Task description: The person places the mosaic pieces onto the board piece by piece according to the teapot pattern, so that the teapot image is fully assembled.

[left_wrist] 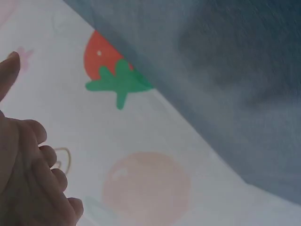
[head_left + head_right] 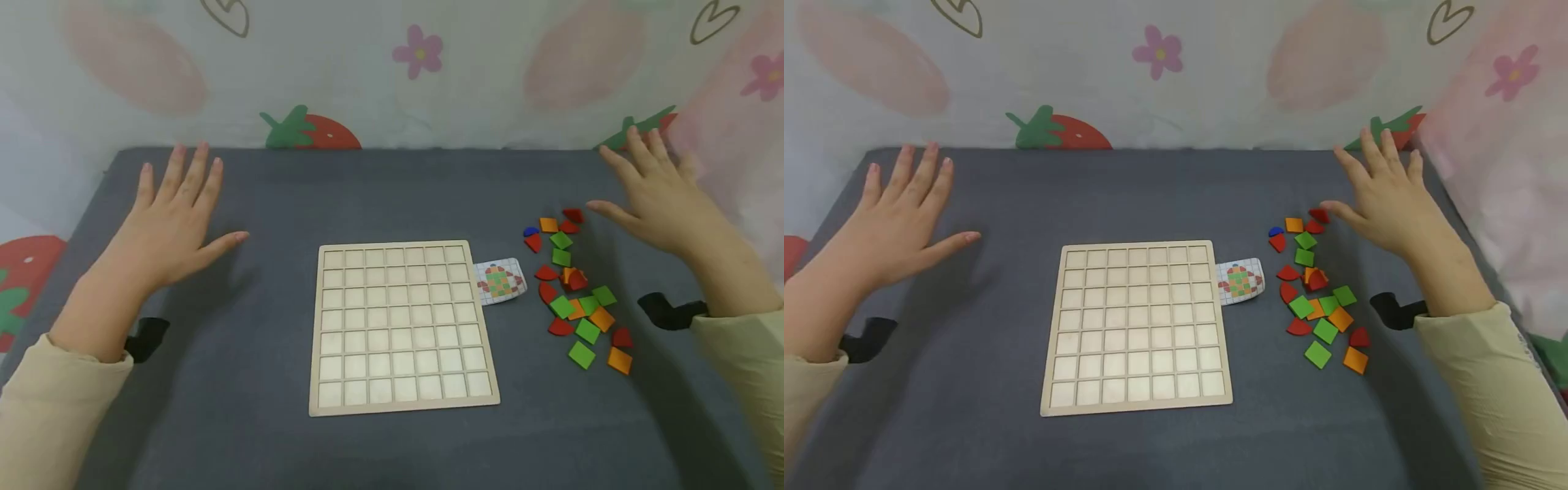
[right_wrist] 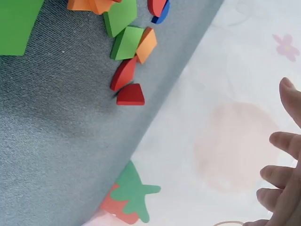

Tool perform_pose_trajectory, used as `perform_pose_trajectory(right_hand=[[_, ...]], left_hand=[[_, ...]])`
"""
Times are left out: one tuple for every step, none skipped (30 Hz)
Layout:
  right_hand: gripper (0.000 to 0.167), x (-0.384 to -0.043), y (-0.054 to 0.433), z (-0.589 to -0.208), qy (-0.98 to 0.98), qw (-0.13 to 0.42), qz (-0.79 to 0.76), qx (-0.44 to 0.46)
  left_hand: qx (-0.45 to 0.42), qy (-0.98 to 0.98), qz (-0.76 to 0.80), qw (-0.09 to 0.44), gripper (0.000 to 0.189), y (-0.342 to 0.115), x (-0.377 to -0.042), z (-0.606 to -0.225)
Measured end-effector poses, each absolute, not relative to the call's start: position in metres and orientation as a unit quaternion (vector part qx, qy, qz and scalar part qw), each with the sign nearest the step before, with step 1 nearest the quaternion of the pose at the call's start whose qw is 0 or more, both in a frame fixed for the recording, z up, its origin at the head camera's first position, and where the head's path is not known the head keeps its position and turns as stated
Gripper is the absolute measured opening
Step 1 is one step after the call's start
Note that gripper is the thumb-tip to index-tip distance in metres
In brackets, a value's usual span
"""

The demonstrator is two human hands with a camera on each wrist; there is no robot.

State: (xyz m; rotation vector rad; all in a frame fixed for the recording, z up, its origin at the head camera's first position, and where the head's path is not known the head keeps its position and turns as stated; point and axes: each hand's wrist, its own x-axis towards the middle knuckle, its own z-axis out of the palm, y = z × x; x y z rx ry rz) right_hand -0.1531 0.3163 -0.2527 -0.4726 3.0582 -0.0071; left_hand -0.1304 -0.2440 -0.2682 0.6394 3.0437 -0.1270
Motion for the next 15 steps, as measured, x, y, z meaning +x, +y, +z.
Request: perform_pose_trajectory(right_hand=[[0.077,-0.153,0.316,-0.253,0.987,0.022,-0.006,-0.159],[0.076,-0.152,0.316,-0.253,0.986,0.019,-0.011,-0.167],[0.073,-0.152,0.315,-0.253,0.984,0.014,-0.018,-0.177],[0.070,-0.151,0.314,-0.255,0.982,0.005,-0.028,-0.188],[0.067,-0.151,0.313,-0.256,0.979,-0.004,-0.040,-0.198],[0.063,-0.150,0.311,-0.258,0.978,-0.011,-0.053,-0.202],[0.058,-0.149,0.309,-0.260,0.976,-0.018,-0.068,-0.207],[0.053,-0.150,0.306,-0.262,0.974,-0.024,-0.081,-0.212],[0.047,-0.151,0.303,-0.264,0.972,-0.026,-0.095,-0.215],[0.042,-0.152,0.301,-0.266,0.970,-0.023,-0.110,-0.215],[0.039,-0.153,0.298,-0.268,0.969,-0.013,-0.125,-0.211],[0.036,-0.156,0.295,-0.270,0.968,-0.001,-0.140,-0.209],[0.032,-0.160,0.292,-0.273,0.965,0.011,-0.153,-0.212],[0.030,-0.165,0.289,-0.276,0.962,0.027,-0.167,-0.213],[0.029,-0.168,0.286,-0.279,0.960,0.044,-0.177,-0.211]], left_hand=[[0.209,0.977,-0.035,0.017,0.092,-0.242,-0.128,-0.271],[0.216,0.976,-0.028,0.021,0.093,-0.239,-0.125,-0.275],[0.224,0.974,-0.019,0.027,0.094,-0.235,-0.121,-0.279],[0.231,0.972,-0.010,0.038,0.094,-0.231,-0.116,-0.285],[0.240,0.969,0.004,0.052,0.095,-0.226,-0.110,-0.290],[0.250,0.966,0.021,0.067,0.095,-0.220,-0.103,-0.295],[0.259,0.961,0.041,0.084,0.095,-0.215,-0.096,-0.300],[0.269,0.956,0.060,0.102,0.095,-0.210,-0.089,-0.305],[0.279,0.949,0.084,0.121,0.095,-0.206,-0.082,-0.309],[0.285,0.942,0.105,0.140,0.096,-0.201,-0.075,-0.313],[0.294,0.934,0.128,0.158,0.098,-0.197,-0.069,-0.315],[0.299,0.927,0.146,0.173,0.099,-0.194,-0.063,-0.318],[0.302,0.920,0.164,0.189,0.101,-0.191,-0.058,-0.320],[0.305,0.913,0.179,0.202,0.103,-0.189,-0.053,-0.322],[0.305,0.909,0.189,0.213,0.104,-0.186,-0.049,-0.323]])
